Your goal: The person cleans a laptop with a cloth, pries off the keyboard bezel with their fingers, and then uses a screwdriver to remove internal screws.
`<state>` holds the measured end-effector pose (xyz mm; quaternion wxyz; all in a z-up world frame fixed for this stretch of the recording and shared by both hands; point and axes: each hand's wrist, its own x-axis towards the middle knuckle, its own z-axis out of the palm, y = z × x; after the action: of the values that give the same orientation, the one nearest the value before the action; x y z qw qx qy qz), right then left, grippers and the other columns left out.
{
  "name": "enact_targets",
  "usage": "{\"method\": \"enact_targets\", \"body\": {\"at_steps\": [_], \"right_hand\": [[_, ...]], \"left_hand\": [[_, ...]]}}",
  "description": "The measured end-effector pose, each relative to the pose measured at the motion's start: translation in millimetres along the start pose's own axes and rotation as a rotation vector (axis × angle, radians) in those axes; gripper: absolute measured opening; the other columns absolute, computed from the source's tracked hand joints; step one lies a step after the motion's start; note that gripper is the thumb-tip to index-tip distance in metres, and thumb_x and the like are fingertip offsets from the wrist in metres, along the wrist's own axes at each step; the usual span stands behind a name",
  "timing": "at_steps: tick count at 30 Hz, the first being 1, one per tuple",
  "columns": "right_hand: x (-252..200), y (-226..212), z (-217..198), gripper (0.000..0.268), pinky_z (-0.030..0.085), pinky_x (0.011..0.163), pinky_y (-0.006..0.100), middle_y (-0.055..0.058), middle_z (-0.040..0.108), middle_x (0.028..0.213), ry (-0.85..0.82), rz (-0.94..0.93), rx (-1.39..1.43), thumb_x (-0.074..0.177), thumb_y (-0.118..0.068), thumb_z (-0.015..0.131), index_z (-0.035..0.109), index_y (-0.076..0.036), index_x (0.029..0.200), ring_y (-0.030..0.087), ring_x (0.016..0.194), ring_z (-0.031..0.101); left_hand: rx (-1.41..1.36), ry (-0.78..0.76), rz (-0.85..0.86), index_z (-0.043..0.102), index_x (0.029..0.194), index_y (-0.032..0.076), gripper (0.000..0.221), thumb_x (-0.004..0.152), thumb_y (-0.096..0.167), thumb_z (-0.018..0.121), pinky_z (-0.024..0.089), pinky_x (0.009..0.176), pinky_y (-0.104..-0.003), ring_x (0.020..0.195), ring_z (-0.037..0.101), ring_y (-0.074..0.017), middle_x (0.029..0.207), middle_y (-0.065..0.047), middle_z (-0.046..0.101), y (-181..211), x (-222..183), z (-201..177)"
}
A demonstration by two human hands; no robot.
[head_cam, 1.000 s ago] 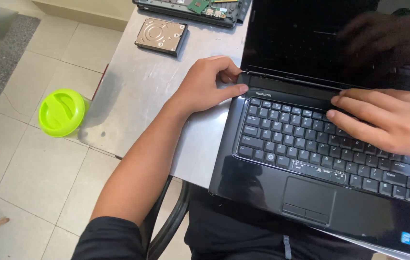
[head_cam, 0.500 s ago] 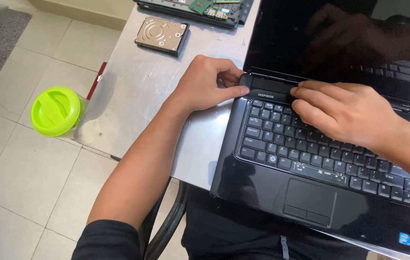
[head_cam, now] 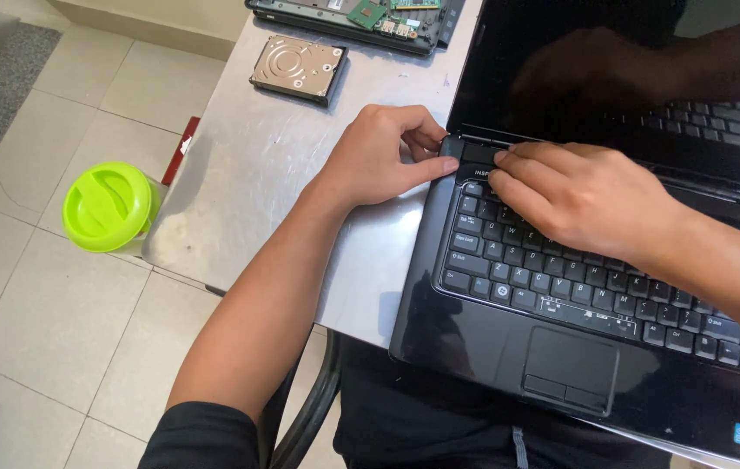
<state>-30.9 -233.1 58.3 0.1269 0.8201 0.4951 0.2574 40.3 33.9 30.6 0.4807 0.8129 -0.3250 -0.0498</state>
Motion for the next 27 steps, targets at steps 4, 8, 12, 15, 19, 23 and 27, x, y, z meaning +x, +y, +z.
{"method": "enact_targets", "body": {"at_steps": [4,8,12,15,19,23,27], "right_hand": [[-3.2,-1.7,1.9,0.019,0.060,0.080,0.030,0.006,0.073,0.121,-0.026,0.022,-0.004,0.100,-0.010,0.061,0.065,-0.008,0.119,0.020,0.111,0.072],[-4.7,-3.7,2.1,0.019,0.061,0.084,0.032,0.007,0.073,0.121,-0.001,0.038,0.024,0.099,-0.006,0.064,0.066,-0.006,0.118,0.021,0.111,0.073],[-6.7,-5.6,0.4,0.022,0.062,0.089,0.036,0.010,0.074,0.124,0.031,0.053,0.071,0.100,-0.005,0.064,0.068,-0.004,0.121,0.025,0.113,0.073],[-8.7,-6.7,3.8,0.023,0.061,0.089,0.035,0.010,0.074,0.125,0.017,0.071,0.079,0.101,-0.009,0.060,0.068,-0.004,0.123,0.025,0.113,0.073],[-6.3,-7.9,2.5,0.019,0.062,0.089,0.036,0.012,0.075,0.122,0.060,0.088,0.105,0.101,-0.005,0.065,0.070,-0.002,0.119,0.026,0.111,0.075],[-7.1,-7.8,1.4,0.020,0.063,0.093,0.037,0.013,0.075,0.122,0.061,0.084,0.121,0.101,-0.003,0.064,0.069,0.000,0.120,0.028,0.112,0.075],[-8.1,-6.4,0.0,0.019,0.060,0.094,0.034,0.013,0.074,0.124,0.024,0.100,0.137,0.104,-0.005,0.058,0.068,0.000,0.120,0.027,0.117,0.073]], "left_hand": [[0.087,0.103,-0.125,0.072,0.085,0.016,0.021,0.083,0.033,0.083,0.050,0.063,-0.026,0.065,0.062,-0.0084,0.079,0.004,0.071,3.1,1.8,8.9],[-0.037,0.095,-0.267,0.067,0.088,0.017,0.027,0.080,0.031,0.090,0.038,0.063,-0.025,0.067,0.046,-0.0084,0.073,0.007,0.046,4.9,-0.1,13.2],[-0.076,0.054,-0.355,0.065,0.092,0.017,0.027,0.083,0.029,0.087,0.038,0.063,-0.025,0.067,0.045,-0.0081,0.073,0.007,0.045,6.2,1.0,14.1],[-0.045,0.018,-0.403,0.065,0.097,0.017,0.027,0.085,0.031,0.084,0.041,0.064,-0.026,0.067,0.048,-0.0087,0.076,0.006,0.046,11.0,1.5,11.3],[-0.085,0.028,-0.397,0.065,0.097,0.017,0.026,0.085,0.030,0.085,0.040,0.063,-0.025,0.066,0.046,-0.0078,0.076,0.006,0.044,8.6,1.0,12.0],[-0.089,0.039,-0.430,0.067,0.100,0.019,0.022,0.086,0.030,0.081,0.042,0.065,-0.026,0.069,0.049,-0.0077,0.076,0.008,0.049,9.4,2.1,14.3],[-0.174,0.070,-0.469,0.071,0.099,0.017,0.021,0.085,0.028,0.082,0.042,0.063,-0.024,0.067,0.048,-0.0059,0.074,0.009,0.049,11.1,3.3,15.4]]}}
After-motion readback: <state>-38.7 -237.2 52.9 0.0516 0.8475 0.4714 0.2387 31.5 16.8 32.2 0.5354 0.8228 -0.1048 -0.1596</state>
